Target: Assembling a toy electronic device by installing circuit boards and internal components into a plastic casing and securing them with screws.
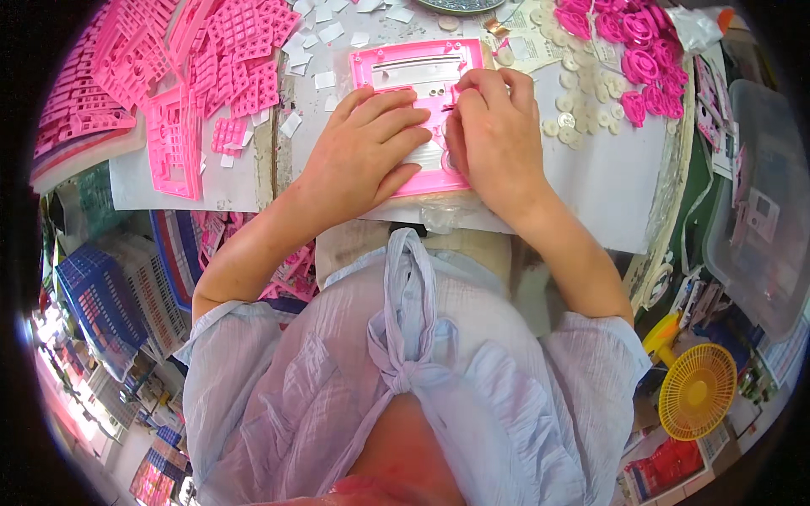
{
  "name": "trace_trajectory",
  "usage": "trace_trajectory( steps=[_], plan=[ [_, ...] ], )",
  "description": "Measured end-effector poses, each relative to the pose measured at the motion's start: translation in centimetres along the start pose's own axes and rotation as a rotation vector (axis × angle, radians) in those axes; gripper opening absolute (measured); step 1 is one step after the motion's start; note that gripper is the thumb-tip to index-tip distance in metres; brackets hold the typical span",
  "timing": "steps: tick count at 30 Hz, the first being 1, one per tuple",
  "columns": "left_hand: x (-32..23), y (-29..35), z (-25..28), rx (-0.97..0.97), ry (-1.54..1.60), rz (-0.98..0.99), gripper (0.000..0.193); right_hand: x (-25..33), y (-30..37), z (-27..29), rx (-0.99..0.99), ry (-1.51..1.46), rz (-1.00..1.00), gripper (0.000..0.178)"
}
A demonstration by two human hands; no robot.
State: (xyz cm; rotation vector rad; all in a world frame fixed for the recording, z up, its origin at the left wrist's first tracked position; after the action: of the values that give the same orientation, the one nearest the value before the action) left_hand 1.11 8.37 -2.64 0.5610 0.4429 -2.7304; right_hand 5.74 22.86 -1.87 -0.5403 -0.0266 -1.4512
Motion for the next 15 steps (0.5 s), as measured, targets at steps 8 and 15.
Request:
trace_trajectory(
  steps=[8,15],
  plan=[
    [7.4,-8.8,3.8,-0.170,0.152,0.177,0.016,-0.7,0.5,-0.9,-0.019,-0.099,-0.109,0.026],
    [12.3,-18.4,-1.6,-0.132,-0.261,0.088,0.018,-4.6,0.7,3.2,0.023,-0.420,-0.216,0.029]
  ],
)
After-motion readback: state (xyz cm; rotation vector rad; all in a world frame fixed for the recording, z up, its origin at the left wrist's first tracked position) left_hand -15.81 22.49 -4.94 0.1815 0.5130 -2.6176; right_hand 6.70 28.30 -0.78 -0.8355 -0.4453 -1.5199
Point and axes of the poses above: each hand's wrist, its own y-axis away from the middle knuckle, its own z-axis out of the back of the hand, x = y × z, the point moved 6 cm from there along -y, towards the middle knuckle, and after that the axes turned 1 degree about -y, right-handed, at the moved point
